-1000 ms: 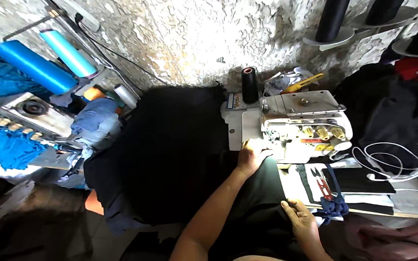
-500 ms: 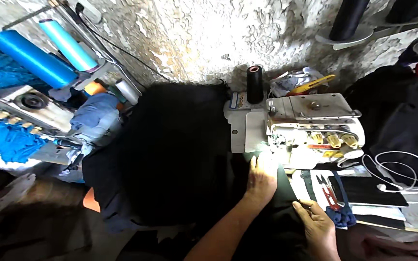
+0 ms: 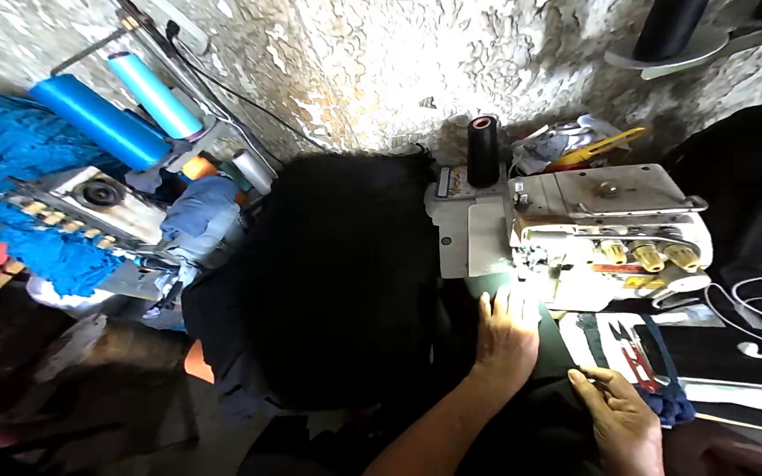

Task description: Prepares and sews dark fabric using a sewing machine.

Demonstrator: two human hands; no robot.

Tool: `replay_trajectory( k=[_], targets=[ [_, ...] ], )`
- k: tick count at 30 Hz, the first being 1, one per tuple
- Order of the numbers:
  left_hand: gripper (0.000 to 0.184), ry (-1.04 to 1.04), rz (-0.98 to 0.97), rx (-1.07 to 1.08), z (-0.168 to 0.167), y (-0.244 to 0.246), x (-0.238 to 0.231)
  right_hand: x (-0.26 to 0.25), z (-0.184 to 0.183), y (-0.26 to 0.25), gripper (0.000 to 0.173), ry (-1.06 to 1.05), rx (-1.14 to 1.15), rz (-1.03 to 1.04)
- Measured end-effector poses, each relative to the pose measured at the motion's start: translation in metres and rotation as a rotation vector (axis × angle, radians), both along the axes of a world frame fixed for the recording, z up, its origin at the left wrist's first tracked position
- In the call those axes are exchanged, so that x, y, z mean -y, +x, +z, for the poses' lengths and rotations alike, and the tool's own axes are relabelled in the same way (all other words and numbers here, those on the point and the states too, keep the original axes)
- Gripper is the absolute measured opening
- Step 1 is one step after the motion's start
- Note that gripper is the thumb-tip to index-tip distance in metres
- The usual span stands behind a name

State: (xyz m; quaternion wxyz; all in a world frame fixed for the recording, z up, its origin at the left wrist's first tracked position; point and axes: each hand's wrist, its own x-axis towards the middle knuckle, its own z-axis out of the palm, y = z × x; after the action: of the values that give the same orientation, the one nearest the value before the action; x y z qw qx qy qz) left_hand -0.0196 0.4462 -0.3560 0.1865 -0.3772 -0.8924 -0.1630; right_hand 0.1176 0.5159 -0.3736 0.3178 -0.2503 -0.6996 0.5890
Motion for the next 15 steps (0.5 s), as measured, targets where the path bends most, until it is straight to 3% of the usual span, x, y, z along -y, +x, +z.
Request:
replay_trajectory(
  k=[7,15],
  targets=[
    [0.032,-0.004,-0.017,0.158,0.0,-0.005,0.0,0.005,-0.005,-0.012,0.01,0.002,0.005,-0.014],
    [0.041,0.116,-0.195,0.408,0.007,-0.066,0.011,0.006,-0.003,-0.053,0.014,-0.047,-0.06,0.024]
  ],
)
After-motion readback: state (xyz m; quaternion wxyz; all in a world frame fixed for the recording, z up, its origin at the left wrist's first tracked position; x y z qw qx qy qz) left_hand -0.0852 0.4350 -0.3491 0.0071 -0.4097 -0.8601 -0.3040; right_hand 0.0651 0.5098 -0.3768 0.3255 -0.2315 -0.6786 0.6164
